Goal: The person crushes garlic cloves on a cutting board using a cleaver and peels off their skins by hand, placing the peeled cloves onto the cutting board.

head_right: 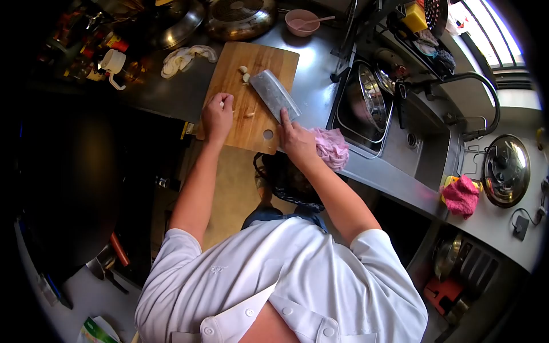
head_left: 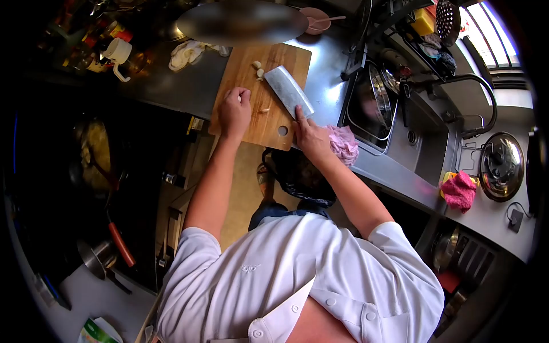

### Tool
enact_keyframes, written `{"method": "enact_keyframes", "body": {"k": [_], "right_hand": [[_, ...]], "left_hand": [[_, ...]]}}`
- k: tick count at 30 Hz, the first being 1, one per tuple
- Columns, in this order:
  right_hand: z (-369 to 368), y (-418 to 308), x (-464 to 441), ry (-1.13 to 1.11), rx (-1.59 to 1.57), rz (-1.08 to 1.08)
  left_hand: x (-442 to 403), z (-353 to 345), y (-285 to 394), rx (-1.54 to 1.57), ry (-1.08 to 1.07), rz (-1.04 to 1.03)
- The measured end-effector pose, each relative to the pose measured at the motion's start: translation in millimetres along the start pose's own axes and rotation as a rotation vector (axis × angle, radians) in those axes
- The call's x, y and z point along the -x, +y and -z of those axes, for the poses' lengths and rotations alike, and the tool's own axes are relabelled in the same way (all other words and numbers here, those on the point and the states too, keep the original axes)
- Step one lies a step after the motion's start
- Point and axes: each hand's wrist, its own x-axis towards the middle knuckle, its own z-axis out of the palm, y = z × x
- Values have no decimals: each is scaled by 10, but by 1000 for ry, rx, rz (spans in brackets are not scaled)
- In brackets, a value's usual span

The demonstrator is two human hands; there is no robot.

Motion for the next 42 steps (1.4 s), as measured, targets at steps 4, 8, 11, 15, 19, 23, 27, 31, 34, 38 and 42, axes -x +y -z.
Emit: {"method": "enact_keyframes", "body": {"k": [4,8,11,15,19,23,27,31,34,38,42], "right_hand": [[131,38,-109,-126,-26,-72],[331,63,-372,18,-101,-94],[359,59,-424,71,-148,-104],[264,83,-311,103,-257,-101],[244,88,-459,-75,-176,-293],[-42,375,-838,-105,-141,-194],[-113,401,-955,-1,27,-51],[286,146,-904,26,-227,21],[497,-219,-617,-199,-885,-195],[529,-245,-366,-261,-1288,-473],[514,-136,-188,-259,-1205,-524]], "left_hand": [[-9,-32,-17,-104,-103,27],[-151,-207,-247,-49,-148,10],[-116,-192,-159,12,-240,41],[-60,-93,35,330,-479,79],[61,-156,116,823,-457,254],[101,-269,-43,898,-427,251],[149,-220,61,892,-435,258],[311,-135,242,650,-407,202],[430,-37,526,640,-399,181],[621,-20,618,652,-455,176],[765,-88,545,764,-513,174]]}}
